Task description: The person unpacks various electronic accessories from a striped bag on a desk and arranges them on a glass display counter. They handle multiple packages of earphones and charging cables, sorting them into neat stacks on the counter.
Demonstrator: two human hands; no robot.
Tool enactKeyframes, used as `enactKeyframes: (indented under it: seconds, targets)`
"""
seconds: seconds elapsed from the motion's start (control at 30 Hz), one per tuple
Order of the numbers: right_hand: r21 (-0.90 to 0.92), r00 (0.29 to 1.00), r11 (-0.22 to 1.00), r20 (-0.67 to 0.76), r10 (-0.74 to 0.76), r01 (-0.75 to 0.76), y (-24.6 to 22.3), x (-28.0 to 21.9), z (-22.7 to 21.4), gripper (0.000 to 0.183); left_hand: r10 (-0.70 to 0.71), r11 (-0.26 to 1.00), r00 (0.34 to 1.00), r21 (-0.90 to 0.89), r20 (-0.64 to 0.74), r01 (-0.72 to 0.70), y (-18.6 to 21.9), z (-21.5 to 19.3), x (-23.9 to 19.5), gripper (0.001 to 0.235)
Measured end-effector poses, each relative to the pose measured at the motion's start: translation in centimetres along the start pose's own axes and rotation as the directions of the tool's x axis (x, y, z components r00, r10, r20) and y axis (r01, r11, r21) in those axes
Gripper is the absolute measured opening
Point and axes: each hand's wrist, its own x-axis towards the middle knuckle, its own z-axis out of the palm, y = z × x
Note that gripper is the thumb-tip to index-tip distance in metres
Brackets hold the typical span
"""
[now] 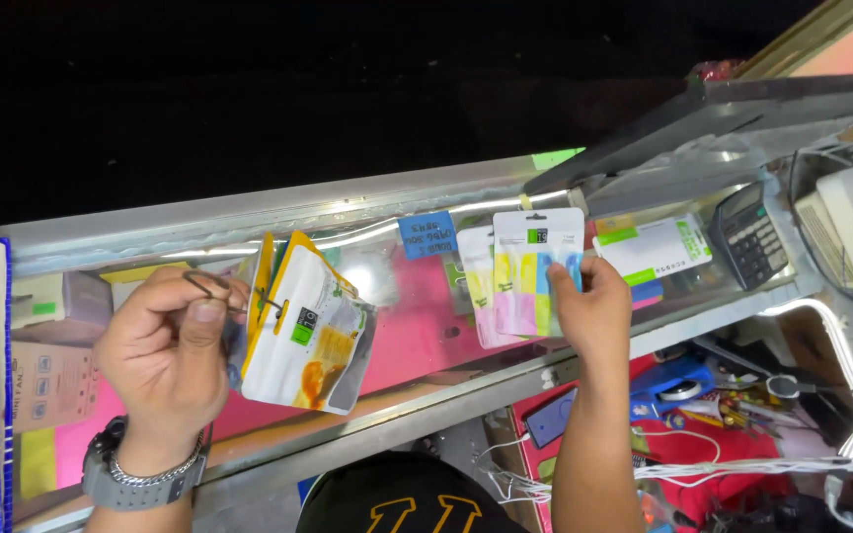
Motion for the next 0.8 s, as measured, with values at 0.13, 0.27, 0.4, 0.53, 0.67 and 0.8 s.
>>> enactKeyframes:
  seconds: [0.13,0.27,0.4,0.53,0.67,0.8]
  targets:
    - [0.176,0.971,0.957,-0.117,-0.21,0.228,1.1,-0.5,-0.1,0.009,0.059,0.994,0.998,0.089,0.006,-0.059,0.1,0.4,-0.1,0.008]
    - [0.254,0.862,0.824,-0.182,-0.474,0.507,-5.1,-6.0,1.0,0.014,0.108,0.97,0.994,0.215,0.034,-0.113,0.5,0.6,-0.2,0.015]
    - [-0.045,0.355,0.387,-0.312,-0.881,0.921,-7.7,-9.2,3.2,0.024,0.15,0.963,0.984,0.21,0.091,-0.167,0.8,0.7,-0.2,0.015]
    - [-0.013,0.117,0.128,-0.313,-0.943,0.992,-11.2,-10.5,4.5,0.015,0.158,0.965,0.983,0.198,0.096,-0.174,0.7,0.9,-0.2,0.016]
    - [-0.037,0.093,0.108,-0.283,-0.955,0.993,-10.8,-10.5,4.7,0.02,0.163,0.962,0.981,0.204,0.109,-0.182,0.8,0.8,-0.1,0.016]
    - [-0.037,0.096,0.109,-0.261,-0.961,0.993,-11.3,-10.6,4.4,0.018,0.163,0.964,0.981,0.195,0.103,-0.181,0.8,0.9,-0.2,0.016]
